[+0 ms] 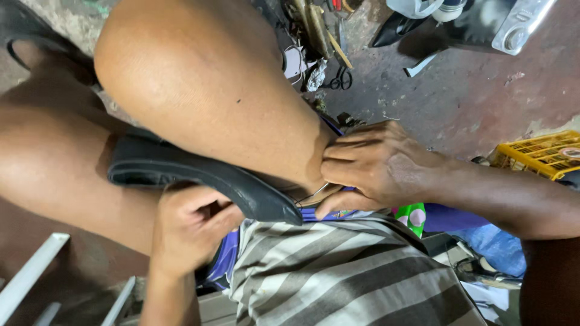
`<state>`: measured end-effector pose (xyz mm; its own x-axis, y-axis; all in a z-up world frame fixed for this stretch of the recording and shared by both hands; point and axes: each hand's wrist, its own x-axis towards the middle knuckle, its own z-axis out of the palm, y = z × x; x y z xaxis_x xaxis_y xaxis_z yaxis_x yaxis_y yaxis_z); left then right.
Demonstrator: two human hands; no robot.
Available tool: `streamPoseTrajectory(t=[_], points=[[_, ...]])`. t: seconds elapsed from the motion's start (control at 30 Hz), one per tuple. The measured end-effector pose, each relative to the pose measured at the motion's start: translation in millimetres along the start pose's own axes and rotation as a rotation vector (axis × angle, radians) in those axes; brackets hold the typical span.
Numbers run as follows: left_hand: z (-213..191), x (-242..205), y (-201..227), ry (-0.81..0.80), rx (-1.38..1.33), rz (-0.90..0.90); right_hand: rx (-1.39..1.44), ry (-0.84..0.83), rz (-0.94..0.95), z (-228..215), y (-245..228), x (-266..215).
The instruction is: The person sits on the floor and sews a black shoe using a needle and thread. They repeatedly pull the thread through the shoe sole and upper, tightening the stitches while holding the shoe between their legs.
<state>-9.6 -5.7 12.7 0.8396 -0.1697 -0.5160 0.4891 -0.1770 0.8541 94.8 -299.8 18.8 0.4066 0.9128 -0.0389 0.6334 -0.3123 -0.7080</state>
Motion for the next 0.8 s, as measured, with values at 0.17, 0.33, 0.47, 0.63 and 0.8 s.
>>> streamPoseTrajectory(t=[0.17, 0.33, 0.47, 0.63, 0.8], points=[[26.8, -27.8, 9.9, 0.468, -0.092, 0.097, -0.036, -0.106, 0.185, -6.3, 9.7, -19.5], [42.3, -45.5, 18.6, 0.588, 0.177, 0.292, -0.003, -0.170, 0.284, -16.7, 10.6, -16.9], [60.7, -51.5, 62.6, 0.434, 0.364, 0.287, 0.029, -0.015, 0.141, -15.5, -8.3, -13.9], [63.0, -22.5, 81.2, 0.201, 0.799, 0.554, 0.039, 0.000, 0.118, -21.9, -16.8, -11.6], [64.2, -12.6, 76.6, 0.155, 0.712, 0.506, 0.100, -0.065, 0.110, -10.7, -15.6, -14.3]])
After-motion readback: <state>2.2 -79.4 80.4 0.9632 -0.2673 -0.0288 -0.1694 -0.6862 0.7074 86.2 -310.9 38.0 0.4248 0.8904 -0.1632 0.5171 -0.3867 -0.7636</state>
